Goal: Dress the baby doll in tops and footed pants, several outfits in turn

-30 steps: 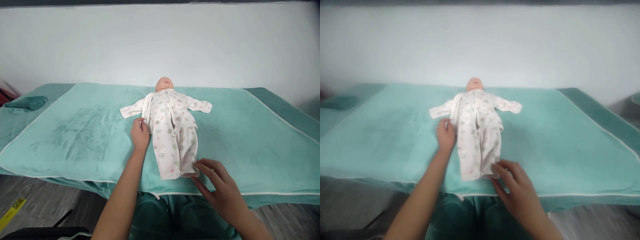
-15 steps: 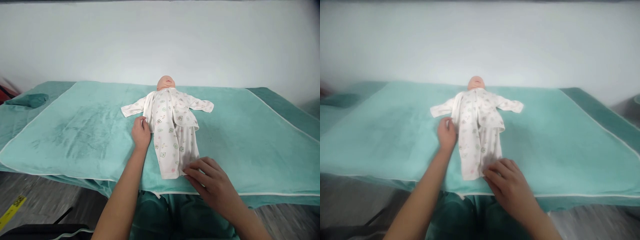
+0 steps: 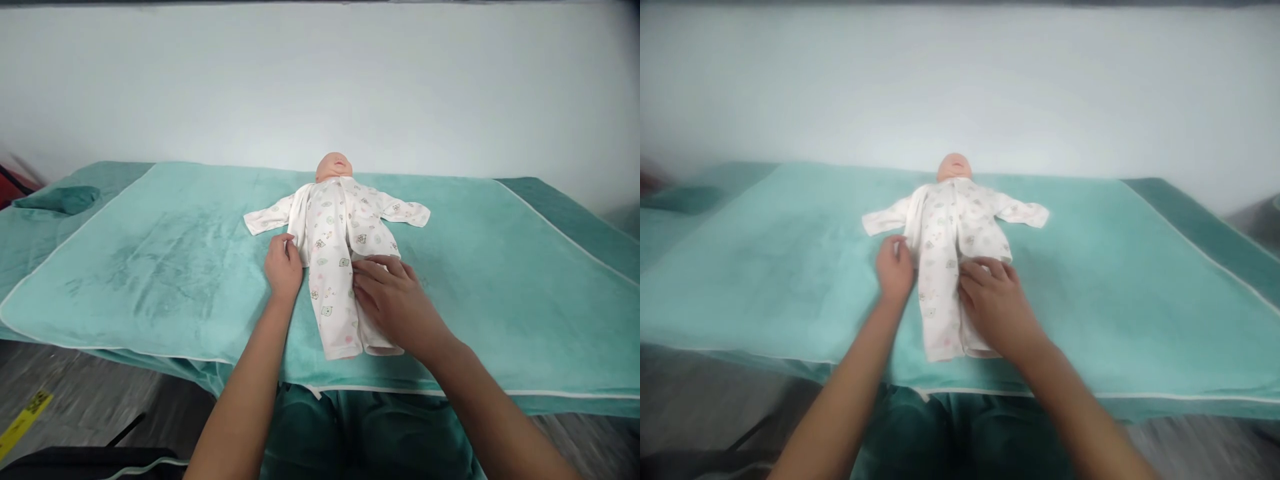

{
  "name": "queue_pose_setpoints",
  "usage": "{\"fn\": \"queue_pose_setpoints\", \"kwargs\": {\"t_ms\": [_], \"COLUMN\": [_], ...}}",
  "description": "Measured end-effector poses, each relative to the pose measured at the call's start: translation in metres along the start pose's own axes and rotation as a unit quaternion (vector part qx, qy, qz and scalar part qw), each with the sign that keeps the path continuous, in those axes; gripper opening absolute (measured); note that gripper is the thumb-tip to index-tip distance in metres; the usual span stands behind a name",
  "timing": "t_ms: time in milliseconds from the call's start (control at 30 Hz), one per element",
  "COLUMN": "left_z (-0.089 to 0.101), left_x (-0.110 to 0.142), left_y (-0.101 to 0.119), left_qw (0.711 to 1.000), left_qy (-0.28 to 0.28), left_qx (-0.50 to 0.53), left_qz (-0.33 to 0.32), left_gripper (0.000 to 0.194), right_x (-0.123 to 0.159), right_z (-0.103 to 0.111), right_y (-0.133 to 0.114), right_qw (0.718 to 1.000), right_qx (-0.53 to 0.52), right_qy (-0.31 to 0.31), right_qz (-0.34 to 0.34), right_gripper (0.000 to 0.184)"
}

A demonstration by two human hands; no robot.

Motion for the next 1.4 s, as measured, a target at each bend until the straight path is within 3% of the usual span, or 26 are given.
{"fn": "queue_pose_setpoints", "kwargs": {"t_ms": [333,567,667,767,867,933,1033,1100,1167,1200,1267,1333,1400], "left_z": [0.000,0.001,0.007,0.015,0.027,0.029,0.014,-0.005,-0.018,-0.019,-0.015,-0.012,-0.015], "left_x": [0.000,0.002,0.003,-0.004,-0.018,-0.025,-0.016,0.009,0.034,0.040,0.038,0.016,-0.016], "left_y": [-0.001,0.000,-0.001,0.001,0.024,0.057,0.117,0.141,0.144,0.140,0.128,0.110,0.093], "left_qw": [1.000,1.000,0.999,0.995,0.991,0.992,0.982,0.945,0.906,0.900,0.916,0.941,0.956], "left_qy": [-0.002,0.006,0.017,0.022,0.040,0.034,-0.058,-0.156,-0.233,-0.256,-0.275,-0.256,-0.202], "left_qx": [0.001,0.013,0.037,0.086,0.119,0.124,0.083,0.018,-0.020,-0.009,0.070,0.165,0.208], "left_qz": [0.002,0.002,0.011,0.041,0.053,0.008,-0.161,-0.287,-0.353,-0.352,-0.283,-0.150,-0.031], "left_gripper": [0.022,0.022,0.022,0.019,0.018,0.020,0.023,0.023,0.022,0.022,0.021,0.019,0.017], "right_x": [-0.001,0.022,0.034,0.036,0.022,0.005,-0.019,-0.027,-0.028,-0.026,-0.023,-0.030,-0.051], "right_z": [-0.014,-0.008,-0.002,0.009,0.010,0.005,-0.003,-0.004,-0.003,-0.002,-0.001,0.003,0.009], "right_y": [-0.006,0.006,0.020,0.045,0.065,0.070,0.069,0.067,0.066,0.066,0.070,0.082,0.101], "right_qw": [0.999,0.979,0.960,0.954,0.966,0.977,0.990,0.994,0.995,0.994,0.989,0.981,0.971], "right_qx": [0.028,-0.182,-0.242,-0.208,-0.147,-0.115,-0.065,-0.052,-0.074,-0.096,-0.147,-0.182,-0.187], "right_qy": [-0.013,0.065,0.102,0.157,0.158,0.134,0.097,0.077,0.053,0.038,0.005,0.012,0.066], "right_qz": [-0.022,-0.062,-0.103,-0.148,-0.146,-0.123,-0.078,-0.051,-0.030,-0.021,-0.020,-0.062,-0.134], "right_gripper": [0.024,0.021,0.022,0.029,0.040,0.044,0.031,0.021,0.021,0.022,0.023,0.027,0.030]}}
Point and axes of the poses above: each hand's wrist, its own x-axis away from the middle knuckle, its own z-axis out of the back of the hand, y = z × x, the point moved 8 cm from there along -x, towards the middle knuckle, and after that the axes turned 7 degrees about y, right-handed, at the moved point
